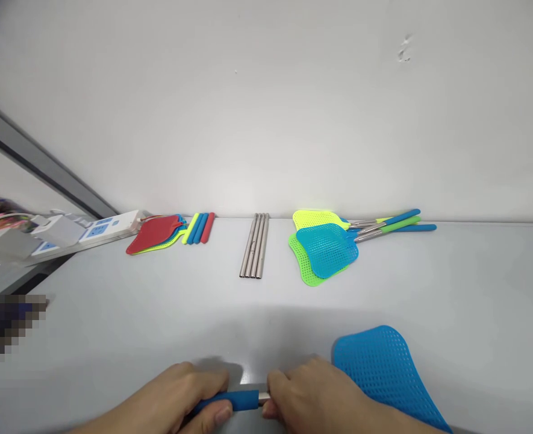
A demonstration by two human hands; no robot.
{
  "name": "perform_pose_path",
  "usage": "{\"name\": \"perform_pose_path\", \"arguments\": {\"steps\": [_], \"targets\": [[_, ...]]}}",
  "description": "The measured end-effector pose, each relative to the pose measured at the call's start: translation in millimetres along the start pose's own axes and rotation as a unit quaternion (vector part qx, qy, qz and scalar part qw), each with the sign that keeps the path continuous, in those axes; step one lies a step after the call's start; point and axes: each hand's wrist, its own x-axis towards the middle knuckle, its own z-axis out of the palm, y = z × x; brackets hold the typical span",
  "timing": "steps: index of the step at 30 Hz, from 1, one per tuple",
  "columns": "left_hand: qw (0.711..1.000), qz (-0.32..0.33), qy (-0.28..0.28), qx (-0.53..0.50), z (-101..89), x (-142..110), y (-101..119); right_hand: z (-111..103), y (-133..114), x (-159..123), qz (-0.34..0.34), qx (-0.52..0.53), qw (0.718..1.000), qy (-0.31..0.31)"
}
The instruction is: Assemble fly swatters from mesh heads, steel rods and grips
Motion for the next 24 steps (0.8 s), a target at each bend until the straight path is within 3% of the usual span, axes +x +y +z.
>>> {"name": "perform_pose_path", "arguments": {"steps": [2,5,8,12,15,17,20,24], "targets": [[0.998,-0.033,-0.015,-0.045,-0.2,1,0,-1,-1,-5,-0.014,0.004,0.999,0.052],[0.973,-0.096,-0.089,-0.188,0.6,2,-1,-3,-3,-11,-0.019,0.018,0.998,0.063],[0.906,-0.163,-0.164,-0.354,1.0,4,-3,-7,-4,-11,-0.009,0.029,0.999,0.036],[0.819,-0.237,-0.228,-0.47,-0.4,10,-6,-11,-4,-9,0.004,0.036,0.999,0.013],[0.785,-0.246,-0.257,-0.508,0.4,12,-7,-11,-3,-10,0.001,0.023,1.0,0.009],[0.798,-0.228,-0.237,-0.505,2.3,11,-8,-11,-3,-11,-0.002,0.015,1.0,0.007],[0.854,-0.181,-0.183,-0.453,4.9,7,-9,-16,-4,-13,0.003,0.024,1.0,-0.002],[0.906,-0.137,-0.205,-0.345,4.2,7,-9,-25,-9,-14,0.016,0.049,0.998,-0.022]]}}
